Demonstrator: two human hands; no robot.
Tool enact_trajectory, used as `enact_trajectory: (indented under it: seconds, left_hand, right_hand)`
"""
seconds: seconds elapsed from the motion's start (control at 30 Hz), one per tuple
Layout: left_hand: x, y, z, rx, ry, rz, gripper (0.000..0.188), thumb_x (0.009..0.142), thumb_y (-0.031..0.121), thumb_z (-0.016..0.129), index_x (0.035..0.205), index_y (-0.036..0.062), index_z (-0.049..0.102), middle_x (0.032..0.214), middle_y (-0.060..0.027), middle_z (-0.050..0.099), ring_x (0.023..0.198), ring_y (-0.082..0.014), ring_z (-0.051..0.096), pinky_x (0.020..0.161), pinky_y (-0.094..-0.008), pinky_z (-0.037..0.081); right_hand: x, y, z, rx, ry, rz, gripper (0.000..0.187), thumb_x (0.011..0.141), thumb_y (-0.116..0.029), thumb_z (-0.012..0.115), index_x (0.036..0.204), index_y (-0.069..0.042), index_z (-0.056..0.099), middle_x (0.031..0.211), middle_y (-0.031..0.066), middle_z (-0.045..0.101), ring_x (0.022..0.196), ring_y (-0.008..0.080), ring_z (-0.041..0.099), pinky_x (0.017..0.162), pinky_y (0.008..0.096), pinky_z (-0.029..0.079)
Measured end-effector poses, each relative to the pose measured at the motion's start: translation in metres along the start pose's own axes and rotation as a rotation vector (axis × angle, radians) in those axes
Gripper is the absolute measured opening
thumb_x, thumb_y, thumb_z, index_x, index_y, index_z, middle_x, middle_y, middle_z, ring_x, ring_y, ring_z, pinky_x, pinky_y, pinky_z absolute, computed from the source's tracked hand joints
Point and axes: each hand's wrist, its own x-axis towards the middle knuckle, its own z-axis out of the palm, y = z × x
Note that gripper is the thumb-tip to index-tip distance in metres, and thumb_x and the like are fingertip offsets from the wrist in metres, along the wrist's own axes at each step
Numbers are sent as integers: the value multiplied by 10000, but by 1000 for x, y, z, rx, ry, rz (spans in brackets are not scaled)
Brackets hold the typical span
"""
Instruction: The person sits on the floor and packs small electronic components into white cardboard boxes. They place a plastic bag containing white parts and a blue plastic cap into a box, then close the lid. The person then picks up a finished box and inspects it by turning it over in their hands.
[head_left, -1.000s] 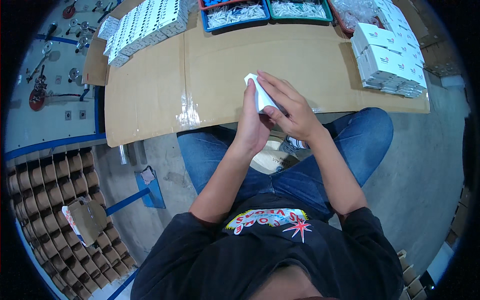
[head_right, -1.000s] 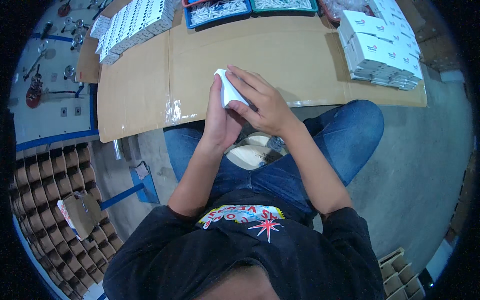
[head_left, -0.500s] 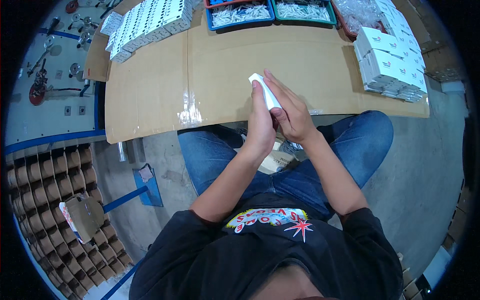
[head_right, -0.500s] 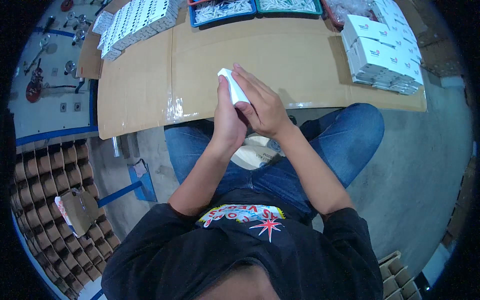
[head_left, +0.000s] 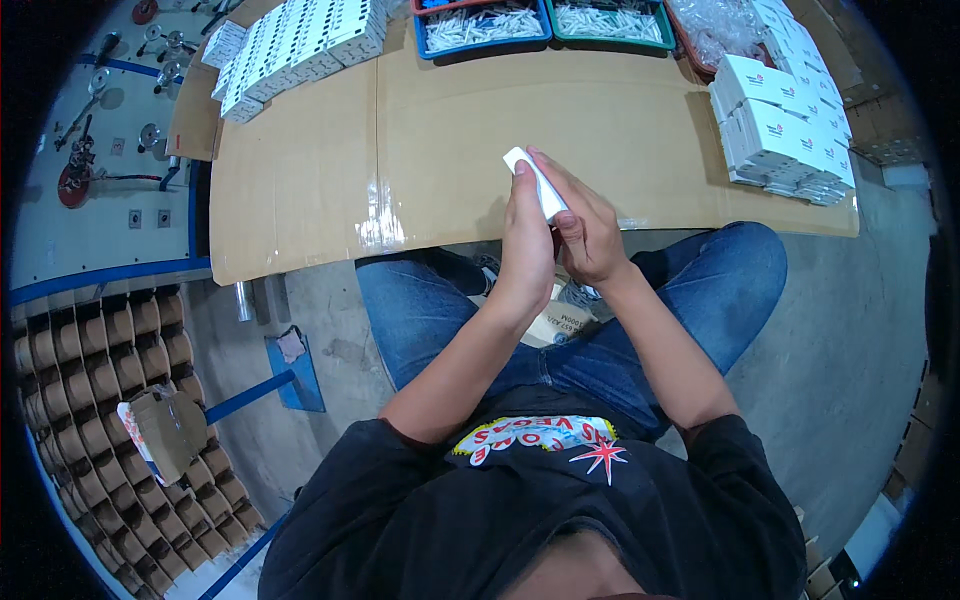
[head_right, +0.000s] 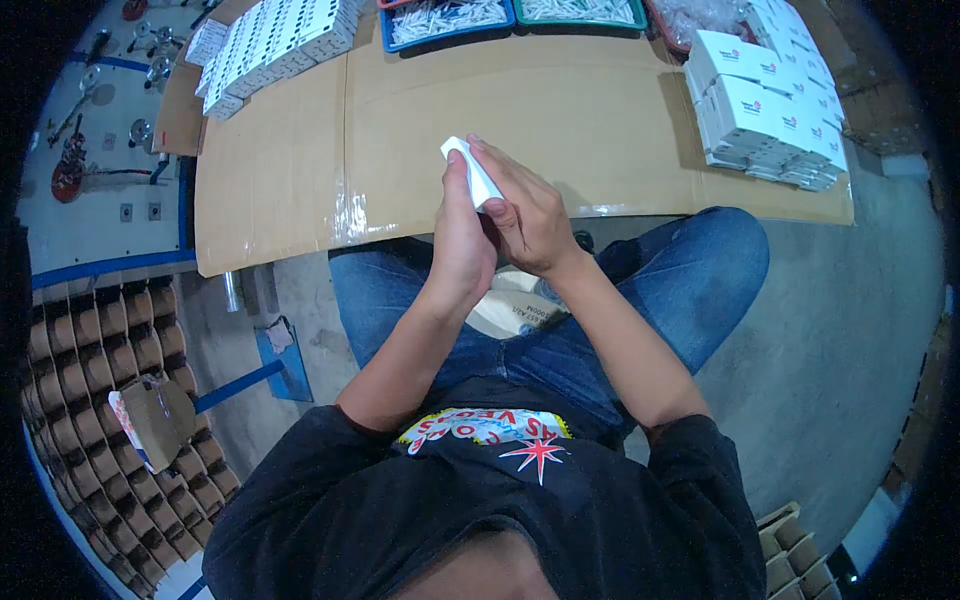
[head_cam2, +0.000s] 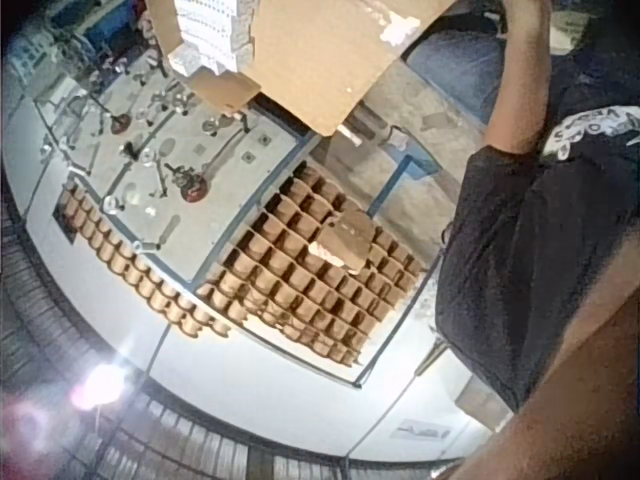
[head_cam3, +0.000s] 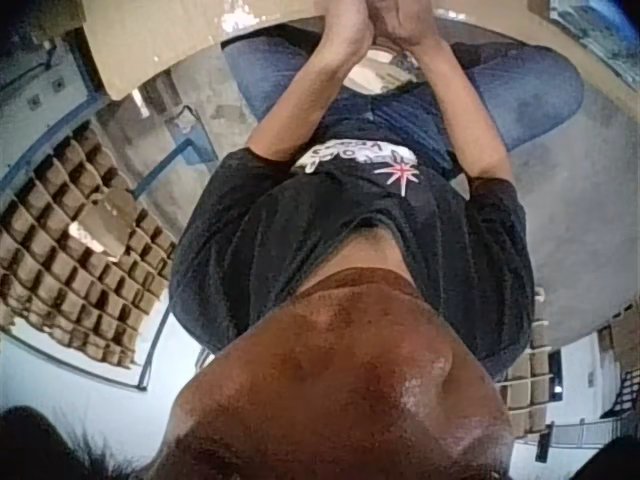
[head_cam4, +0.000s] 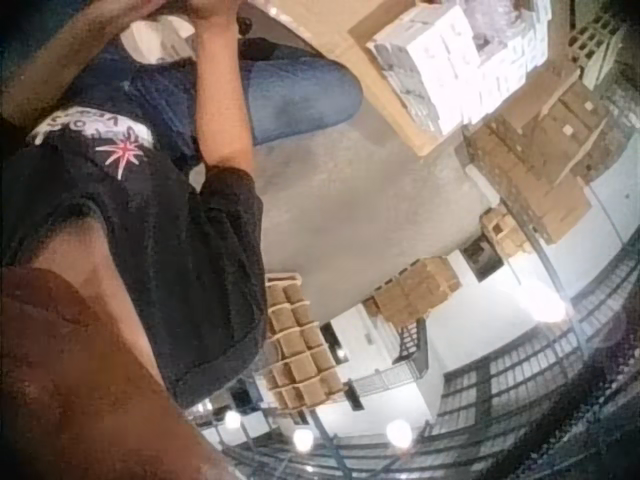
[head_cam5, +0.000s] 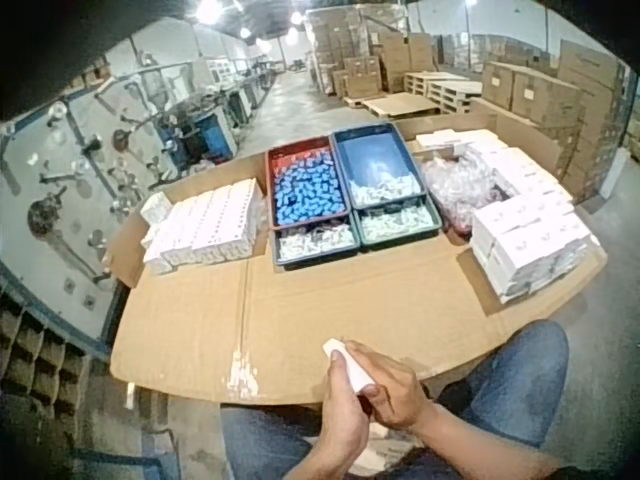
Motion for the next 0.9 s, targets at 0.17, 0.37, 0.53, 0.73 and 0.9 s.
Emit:
enact_trajectory:
  seconds: [0.17, 0.37, 0.53, 0.73, 0.9]
  left_hand:
    - [-1, -1, -1, -18, -11, -1, 570, 1088, 584, 415, 1333, 80, 523, 1154, -59, 611, 1090, -161, 604, 963, -356, 489]
    - [-1, -1, 1, -19, 17, 8, 548, 1094, 571, 412, 1304, 80, 532, 1130, -55, 614, 1059, -158, 611, 945, -355, 497]
    - [2, -5, -2, -17, -8, 19, 524, 1097, 559, 410, 1271, 83, 542, 1101, -47, 612, 1023, -147, 612, 909, -344, 505]
    - [-3, -2, 3, -17, 18, 6, 521, 1094, 565, 414, 1261, 88, 542, 1085, -42, 604, 1014, -146, 608, 904, -341, 506]
    - [-3, -2, 3, 0, 10, 14, 537, 1093, 570, 415, 1283, 83, 534, 1097, -44, 604, 1019, -146, 608, 914, -339, 505]
  right_hand:
    - [0, -2, 0, 1, 2, 6, 584, 1121, -418, 406, 1418, 59, 566, 1403, 262, 621, 1262, 428, 635, 1055, 449, 508]
    - [1, -7, -2, 21, -8, 48, 590, 1118, -435, 414, 1415, 47, 576, 1397, 261, 628, 1254, 426, 642, 1048, 447, 513]
    - [-1, -4, -1, 14, 5, 38, 582, 1118, -429, 419, 1411, 46, 583, 1390, 259, 632, 1261, 422, 641, 1052, 443, 511]
    - [-2, -2, -1, 22, 16, 30, 592, 1121, -439, 402, 1408, 44, 587, 1384, 256, 638, 1262, 422, 641, 1055, 441, 509]
    - [-1, -4, 0, 24, 29, 35, 610, 1120, -455, 390, 1405, 48, 586, 1380, 253, 642, 1249, 424, 649, 1046, 437, 516]
